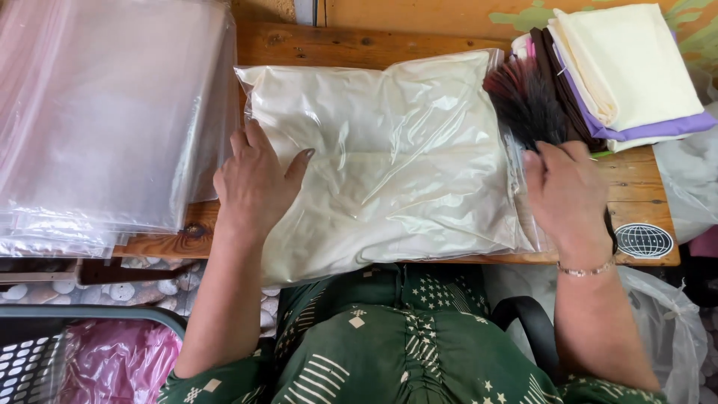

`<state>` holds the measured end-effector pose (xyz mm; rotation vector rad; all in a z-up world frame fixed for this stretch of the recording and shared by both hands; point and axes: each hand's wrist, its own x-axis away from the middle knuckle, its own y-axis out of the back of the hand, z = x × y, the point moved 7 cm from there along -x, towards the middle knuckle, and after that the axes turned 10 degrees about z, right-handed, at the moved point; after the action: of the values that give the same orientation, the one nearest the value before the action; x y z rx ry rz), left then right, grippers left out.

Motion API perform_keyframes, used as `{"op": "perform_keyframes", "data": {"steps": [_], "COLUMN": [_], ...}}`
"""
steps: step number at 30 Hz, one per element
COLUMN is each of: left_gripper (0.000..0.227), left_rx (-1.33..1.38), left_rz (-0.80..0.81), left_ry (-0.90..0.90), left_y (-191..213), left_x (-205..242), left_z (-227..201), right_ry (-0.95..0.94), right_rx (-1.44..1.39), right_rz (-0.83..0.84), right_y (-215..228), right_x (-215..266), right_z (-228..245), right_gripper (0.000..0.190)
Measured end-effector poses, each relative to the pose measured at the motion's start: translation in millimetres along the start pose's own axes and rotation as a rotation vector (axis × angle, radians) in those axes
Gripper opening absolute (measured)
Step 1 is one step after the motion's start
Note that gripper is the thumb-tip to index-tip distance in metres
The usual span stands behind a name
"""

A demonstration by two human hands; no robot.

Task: The person places a folded white fabric into a clear zip-top bag, seals the bag, and uses a brush to smooth the fabric inside. The sealed package is then placed into a grey plastic basket.

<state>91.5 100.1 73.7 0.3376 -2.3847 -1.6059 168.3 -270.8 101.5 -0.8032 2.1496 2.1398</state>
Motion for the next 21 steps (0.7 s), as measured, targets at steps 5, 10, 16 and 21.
{"op": "perform_keyframes", "data": {"steps": [5, 10, 16, 21], "left_gripper": [0.097, 0.079, 0.042, 0.03], "left_rx": [0.121, 0.365, 0.714, 1.107], "left_rz": [0.145, 0.09, -0.307, -0.423], "left_ry": [0.139, 0.114, -0.239, -0.703], "left_y": [-19, -25, 53, 93], "left_x": [-24, -41, -4, 25], "left_z": [14, 31, -11, -24], "right_ry": [-0.144, -0.056, 0.004, 0.059], "right_rx": [-0.178, -0.381, -1.0, -1.382], "right_rz": [0.606, 0.487, 0.158, -0.07], "right_y": [-76, -120, -23, 51], "right_x": [-47, -87, -108, -82], "right_z": [10, -1, 6, -13], "right_gripper": [0.069, 0.045, 0.014, 0.019]}}
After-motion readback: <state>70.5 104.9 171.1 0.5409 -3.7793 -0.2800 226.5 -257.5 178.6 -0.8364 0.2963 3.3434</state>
